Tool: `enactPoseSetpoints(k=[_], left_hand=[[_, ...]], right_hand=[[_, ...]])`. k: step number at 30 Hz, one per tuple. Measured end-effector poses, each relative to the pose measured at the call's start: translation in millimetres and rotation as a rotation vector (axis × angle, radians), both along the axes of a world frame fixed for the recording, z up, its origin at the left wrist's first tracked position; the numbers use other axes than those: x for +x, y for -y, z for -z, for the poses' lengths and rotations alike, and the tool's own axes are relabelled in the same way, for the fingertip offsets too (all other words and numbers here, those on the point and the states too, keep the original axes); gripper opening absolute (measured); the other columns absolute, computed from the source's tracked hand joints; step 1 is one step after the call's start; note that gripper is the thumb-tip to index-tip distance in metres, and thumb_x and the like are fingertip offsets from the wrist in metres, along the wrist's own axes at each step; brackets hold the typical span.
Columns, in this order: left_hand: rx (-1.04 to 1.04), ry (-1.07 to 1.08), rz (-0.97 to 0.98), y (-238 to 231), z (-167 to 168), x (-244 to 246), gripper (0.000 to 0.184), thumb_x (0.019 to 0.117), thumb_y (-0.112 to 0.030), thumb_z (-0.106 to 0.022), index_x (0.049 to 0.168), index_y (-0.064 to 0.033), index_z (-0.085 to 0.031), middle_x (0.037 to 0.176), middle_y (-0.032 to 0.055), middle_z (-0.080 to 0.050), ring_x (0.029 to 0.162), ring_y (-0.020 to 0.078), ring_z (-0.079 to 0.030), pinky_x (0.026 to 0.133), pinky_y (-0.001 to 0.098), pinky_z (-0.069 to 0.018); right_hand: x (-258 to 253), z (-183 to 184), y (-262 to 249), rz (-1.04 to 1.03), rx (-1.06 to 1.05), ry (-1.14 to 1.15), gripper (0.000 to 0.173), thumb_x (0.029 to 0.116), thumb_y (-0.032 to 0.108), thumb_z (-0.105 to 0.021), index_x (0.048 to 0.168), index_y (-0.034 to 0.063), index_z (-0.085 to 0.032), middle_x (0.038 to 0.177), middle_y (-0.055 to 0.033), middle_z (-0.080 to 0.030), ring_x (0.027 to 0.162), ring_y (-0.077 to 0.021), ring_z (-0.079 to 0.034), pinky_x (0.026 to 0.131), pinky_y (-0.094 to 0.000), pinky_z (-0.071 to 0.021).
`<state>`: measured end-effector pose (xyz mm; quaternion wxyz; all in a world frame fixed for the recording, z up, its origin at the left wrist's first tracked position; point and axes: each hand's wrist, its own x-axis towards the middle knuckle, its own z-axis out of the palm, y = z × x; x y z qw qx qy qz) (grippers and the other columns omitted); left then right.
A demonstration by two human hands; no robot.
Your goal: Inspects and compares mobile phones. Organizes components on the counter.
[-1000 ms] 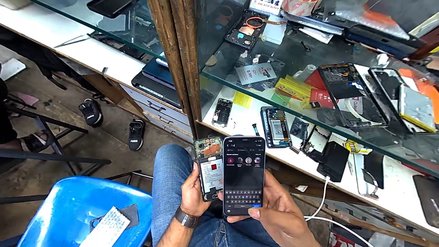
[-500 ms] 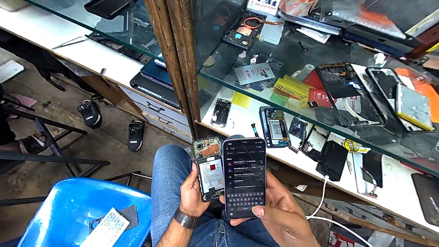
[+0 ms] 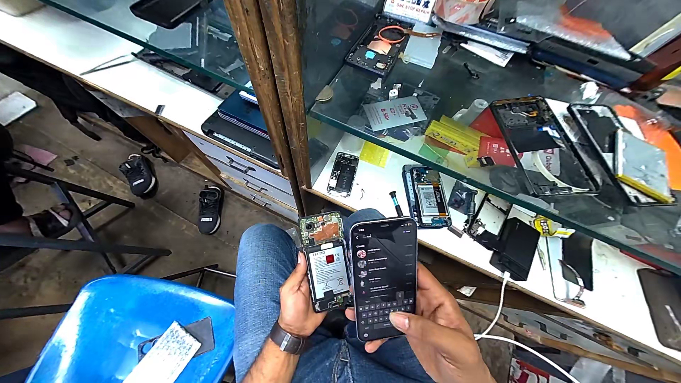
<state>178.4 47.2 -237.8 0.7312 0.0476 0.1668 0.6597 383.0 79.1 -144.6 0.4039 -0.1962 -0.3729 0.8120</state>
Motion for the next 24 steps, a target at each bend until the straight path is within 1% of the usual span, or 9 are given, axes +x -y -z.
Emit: enactPoseSetpoints(k=[6, 8, 11, 13, 14, 15, 17, 19, 24], left_hand=[[0.000, 0.013, -0.004, -0.4, -0.7, 0.2, 0.055, 0.1045, -0.055, -0.040, 0.132, -0.0137, -0.063, 0.123, 0.0189, -0.069, 0.113, 0.0298, -0.069, 0.097, 0.0496, -0.0566], [0.009, 0.013, -0.004, -0.6, -0.2, 0.2, 0.054, 0.1045, -0.055, -0.040, 0.133, -0.0139, -0.063, 0.123, 0.0188, -0.069, 0.114, 0.0295, -0.069, 0.097, 0.0496, -0.0565], [0.003, 0.008, -0.012, -0.4, -1.0, 0.7, 0.055, 0.1045, -0.055, -0.041, 0.132, -0.0133, -0.063, 0.123, 0.0185, -0.070, 0.113, 0.0289, -0.069, 0.097, 0.0486, -0.0568], [0.020, 0.015, -0.004, -0.5, 0.7, -0.1, 0.055, 0.1042, -0.055, -0.042, 0.133, -0.0131, -0.063, 0.123, 0.0189, -0.069, 0.113, 0.0291, -0.069, 0.096, 0.0484, -0.0570], [0.022, 0.015, -0.002, -0.4, 1.5, -0.5, 0.055, 0.1041, -0.055, -0.042, 0.133, -0.0131, -0.063, 0.124, 0.0190, -0.069, 0.113, 0.0293, -0.069, 0.096, 0.0485, -0.0572], [0.014, 0.014, -0.002, -0.2, 1.7, -0.6, 0.055, 0.1040, -0.055, -0.042, 0.133, -0.0132, -0.063, 0.123, 0.0193, -0.069, 0.113, 0.0296, -0.069, 0.095, 0.0488, -0.0576], [-0.001, 0.009, -0.003, 0.1, 1.4, -0.5, 0.056, 0.1038, -0.056, -0.042, 0.133, -0.0132, -0.063, 0.123, 0.0200, -0.069, 0.112, 0.0306, -0.069, 0.094, 0.0495, -0.0580], [0.001, -0.009, 0.005, -0.2, 0.0, -1.0, 0.057, 0.1034, -0.057, -0.042, 0.133, -0.0132, -0.062, 0.124, 0.0206, -0.069, 0.113, 0.0315, -0.069, 0.094, 0.0500, -0.0578], [0.093, 0.019, 0.075, -3.3, -0.8, -0.8, 0.061, 0.1030, -0.059, -0.039, 0.138, -0.0136, -0.060, 0.132, 0.0224, -0.064, 0.117, 0.0348, -0.067, 0.097, 0.0513, -0.0555]], right_hand=[[-4.1, -4.1, 2.5, 0.077, 0.005, 0.132, 0.044, 0.0958, 0.001, -0.066, 0.136, 0.0041, -0.049, 0.123, -0.0293, -0.065, 0.104, -0.0422, -0.073, 0.061, -0.0473, -0.0663], [-3.7, -3.7, 2.9, 0.070, -0.002, 0.121, 0.045, 0.0958, 0.003, -0.066, 0.137, 0.0040, -0.048, 0.124, -0.0293, -0.065, 0.105, -0.0425, -0.072, 0.061, -0.0470, -0.0662], [-1.3, 0.4, 1.1, 0.002, 0.002, 0.050, 0.052, 0.0963, 0.009, -0.066, 0.143, 0.0074, -0.041, 0.131, -0.0299, -0.060, 0.113, -0.0458, -0.067, 0.071, -0.0514, -0.0658], [-1.4, 2.5, -1.2, -0.012, -0.010, 0.046, 0.057, 0.0963, 0.013, -0.064, 0.147, 0.0091, -0.038, 0.136, -0.0288, -0.056, 0.120, -0.0447, -0.063, 0.089, -0.0590, -0.0605], [-2.0, 3.4, -2.2, -0.006, -0.023, 0.058, 0.058, 0.0968, 0.016, -0.064, 0.148, 0.0085, -0.038, 0.137, -0.0280, -0.055, 0.123, -0.0427, -0.062, 0.098, -0.0606, -0.0556], [-2.8, 4.0, -2.4, 0.015, -0.053, 0.076, 0.056, 0.0974, 0.018, -0.063, 0.147, 0.0068, -0.039, 0.136, -0.0283, -0.055, 0.123, -0.0417, -0.061, 0.103, -0.0609, -0.0518], [-4.9, 3.7, -2.1, 0.078, -0.147, 0.129, 0.050, 0.0995, 0.024, -0.060, 0.143, 0.0038, -0.045, 0.130, -0.0303, -0.059, 0.117, -0.0416, -0.065, 0.102, -0.0598, -0.0531], [-5.7, 4.4, -2.7, 0.115, -0.228, 0.182, 0.049, 0.1014, 0.029, -0.057, 0.142, 0.0025, -0.049, 0.128, -0.0323, -0.061, 0.115, -0.0435, -0.066, 0.098, -0.0606, -0.0549], [-4.5, 1.9, -3.2, 0.165, -0.326, 0.257, 0.048, 0.1017, 0.037, -0.056, 0.133, 0.0007, -0.059, 0.119, -0.0304, -0.066, 0.106, -0.0408, -0.071, 0.093, -0.0582, -0.0589]])
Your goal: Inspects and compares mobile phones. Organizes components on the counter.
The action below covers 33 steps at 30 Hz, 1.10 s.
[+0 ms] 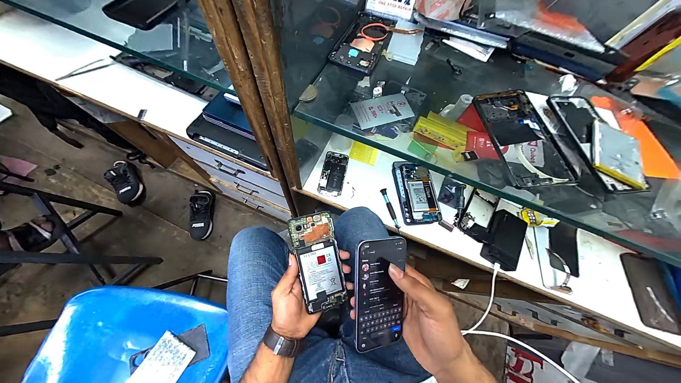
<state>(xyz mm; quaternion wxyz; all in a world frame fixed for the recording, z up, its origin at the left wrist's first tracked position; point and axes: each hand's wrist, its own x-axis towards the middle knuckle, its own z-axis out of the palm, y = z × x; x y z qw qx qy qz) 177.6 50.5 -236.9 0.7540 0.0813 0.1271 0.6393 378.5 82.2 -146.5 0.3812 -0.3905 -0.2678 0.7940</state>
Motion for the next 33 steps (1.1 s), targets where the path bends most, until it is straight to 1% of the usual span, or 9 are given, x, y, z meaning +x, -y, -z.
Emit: enactPoseSetpoints(k=[3, 8, 14, 17, 18, 20, 23, 28, 33], left_hand=[[0.017, 0.014, 0.005, -1, 2, 0, 0.061, 0.1031, -0.059, -0.039, 0.139, -0.0140, -0.060, 0.132, 0.0232, -0.064, 0.117, 0.0366, -0.066, 0.097, 0.0521, -0.0554], [0.012, 0.037, 0.009, 0, 2, 0, 0.061, 0.1030, -0.058, -0.040, 0.139, -0.0130, -0.059, 0.132, 0.0234, -0.064, 0.119, 0.0368, -0.065, 0.099, 0.0526, -0.0542], [-0.109, -0.024, -0.084, 2, 1, 1, 0.056, 0.1050, -0.055, -0.038, 0.132, -0.0126, -0.063, 0.123, 0.0197, -0.070, 0.112, 0.0304, -0.070, 0.095, 0.0487, -0.0579], [-0.114, -0.021, -0.080, 3, 1, 1, 0.056, 0.1052, -0.055, -0.037, 0.132, -0.0127, -0.063, 0.122, 0.0189, -0.070, 0.112, 0.0293, -0.070, 0.095, 0.0482, -0.0577], [-0.109, -0.023, -0.078, 3, 1, 0, 0.056, 0.1052, -0.055, -0.037, 0.132, -0.0130, -0.063, 0.122, 0.0188, -0.070, 0.112, 0.0293, -0.070, 0.096, 0.0483, -0.0575], [-0.103, -0.019, -0.080, 3, 1, 0, 0.057, 0.1055, -0.055, -0.036, 0.132, -0.0128, -0.064, 0.122, 0.0188, -0.070, 0.112, 0.0292, -0.070, 0.096, 0.0483, -0.0577], [-0.094, -0.015, -0.083, 3, 0, 0, 0.057, 0.1058, -0.054, -0.035, 0.133, -0.0130, -0.063, 0.123, 0.0187, -0.070, 0.113, 0.0289, -0.069, 0.096, 0.0480, -0.0573], [-0.112, -0.048, -0.101, 4, -1, 0, 0.056, 0.1063, -0.055, -0.032, 0.133, -0.0153, -0.063, 0.122, 0.0169, -0.070, 0.112, 0.0280, -0.069, 0.096, 0.0484, -0.0574], [-0.103, -0.024, -0.099, 4, 1, 1, 0.055, 0.1061, -0.054, -0.035, 0.133, -0.0157, -0.063, 0.122, 0.0162, -0.070, 0.112, 0.0270, -0.070, 0.095, 0.0474, -0.0580]], right_hand=[[-1, -2, 0, 0.019, -0.031, 0.030, 0.047, 0.1009, 0.039, -0.056, 0.128, 0.0004, -0.061, 0.114, -0.0285, -0.068, 0.101, -0.0385, -0.072, 0.089, -0.0564, -0.0608], [3, 1, 0, -0.046, -0.013, -0.096, 0.055, 0.0990, 0.043, -0.061, 0.136, 0.0027, -0.057, 0.123, -0.0281, -0.066, 0.110, -0.0388, -0.070, 0.095, -0.0580, -0.0574], [8, 6, -1, -0.152, -0.052, -0.377, 0.050, 0.1051, 0.028, -0.051, 0.149, 0.0067, -0.044, 0.138, -0.0301, -0.056, 0.127, -0.0441, -0.058, 0.106, -0.0643, -0.0473], [11, 7, -2, -0.260, -0.072, -0.467, 0.051, 0.1044, 0.021, -0.047, 0.153, 0.0156, -0.035, 0.142, -0.0298, -0.053, 0.127, -0.0520, -0.057, 0.081, -0.0669, -0.0584], [11, 7, -2, -0.288, -0.067, -0.487, 0.053, 0.1036, 0.017, -0.047, 0.154, 0.0184, -0.032, 0.143, -0.0296, -0.052, 0.128, -0.0536, -0.055, 0.079, -0.0679, -0.0585], [10, 8, -1, -0.298, -0.025, -0.472, 0.060, 0.1003, 0.007, -0.049, 0.155, 0.0191, -0.027, 0.144, -0.0295, -0.051, 0.129, -0.0544, -0.054, 0.083, -0.0689, -0.0575], [10, 6, 1, -0.262, 0.060, -0.406, 0.066, 0.0948, -0.004, -0.054, 0.155, 0.0114, -0.031, 0.143, -0.0299, -0.053, 0.127, -0.0519, -0.057, 0.089, -0.0682, -0.0567], [11, -1, 1, -0.306, 0.190, -0.366, 0.073, 0.0878, -0.009, -0.057, 0.155, 0.0061, -0.031, 0.146, -0.0285, -0.049, 0.132, -0.0491, -0.053, 0.094, -0.0687, -0.0543], [12, -2, 3, -0.309, 0.213, -0.384, 0.076, 0.0878, -0.011, -0.056, 0.156, 0.0079, -0.030, 0.147, -0.0288, -0.048, 0.132, -0.0491, -0.053, 0.098, -0.0680, -0.0523]])
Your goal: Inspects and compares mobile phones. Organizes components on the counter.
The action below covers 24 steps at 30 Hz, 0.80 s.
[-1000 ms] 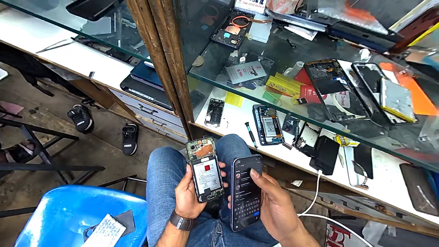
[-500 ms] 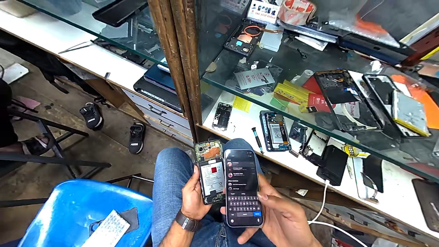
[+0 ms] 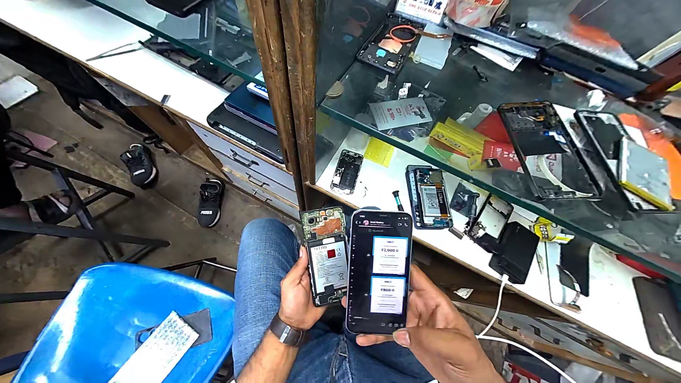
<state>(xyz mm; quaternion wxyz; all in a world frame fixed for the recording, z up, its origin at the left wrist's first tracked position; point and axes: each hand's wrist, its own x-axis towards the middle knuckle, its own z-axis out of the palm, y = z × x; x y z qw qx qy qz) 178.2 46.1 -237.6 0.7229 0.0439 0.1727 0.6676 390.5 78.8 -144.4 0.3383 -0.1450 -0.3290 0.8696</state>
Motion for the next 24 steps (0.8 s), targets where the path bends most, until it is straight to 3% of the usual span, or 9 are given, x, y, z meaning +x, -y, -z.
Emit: enactPoseSetpoints(k=[11, 16, 19, 22, 24], left_hand=[[-0.015, -0.004, -0.006, -1, -1, 1, 0.056, 0.1060, -0.055, -0.033, 0.133, -0.0164, -0.063, 0.121, 0.0161, -0.071, 0.111, 0.0273, -0.070, 0.095, 0.0477, -0.0580], [-0.004, -0.005, -0.002, -1, 0, 0, 0.056, 0.1059, -0.055, -0.034, 0.133, -0.0153, -0.063, 0.122, 0.0172, -0.070, 0.113, 0.0278, -0.069, 0.096, 0.0486, -0.0572], [-0.004, 0.000, -0.001, -1, 2, 0, 0.056, 0.1050, -0.056, -0.037, 0.132, -0.0144, -0.064, 0.121, 0.0171, -0.071, 0.112, 0.0275, -0.070, 0.095, 0.0478, -0.0575], [-0.018, -0.031, -0.023, -1, 1, 0, 0.056, 0.1065, -0.054, -0.032, 0.132, -0.0135, -0.062, 0.120, 0.0167, -0.071, 0.111, 0.0263, -0.070, 0.095, 0.0455, -0.0577], [0.023, -0.025, -0.007, -2, 3, -1, 0.060, 0.1054, -0.057, -0.032, 0.137, -0.0129, -0.059, 0.127, 0.0206, -0.067, 0.115, 0.0298, -0.067, 0.097, 0.0459, -0.0560]], right_hand=[[0, 0, 0, 0.004, 0.011, 0.034, 0.075, 0.0887, -0.015, -0.053, 0.156, 0.0068, -0.028, 0.145, -0.0287, -0.050, 0.131, -0.0487, -0.055, 0.096, -0.0674, -0.0545], [0, 5, 4, -0.005, 0.007, 0.010, 0.078, 0.0868, -0.013, -0.058, 0.156, 0.0053, -0.026, 0.147, -0.0277, -0.048, 0.131, -0.0492, -0.054, 0.095, -0.0676, -0.0549], [1, 8, 9, -0.016, -0.065, 0.009, 0.078, 0.0868, -0.011, -0.059, 0.155, 0.0073, -0.025, 0.147, -0.0256, -0.050, 0.131, -0.0487, -0.055, 0.089, -0.0656, -0.0582], [2, 10, 21, -0.043, -0.184, 0.059, 0.071, 0.0870, -0.008, -0.058, 0.149, 0.0102, -0.028, 0.142, -0.0253, -0.054, 0.125, -0.0506, -0.058, 0.079, -0.0646, -0.0610], [1, 11, 33, -0.066, -0.250, 0.102, 0.068, 0.0877, -0.007, -0.057, 0.147, 0.0105, -0.028, 0.139, -0.0264, -0.057, 0.123, -0.0523, -0.060, 0.076, -0.0644, -0.0615]])
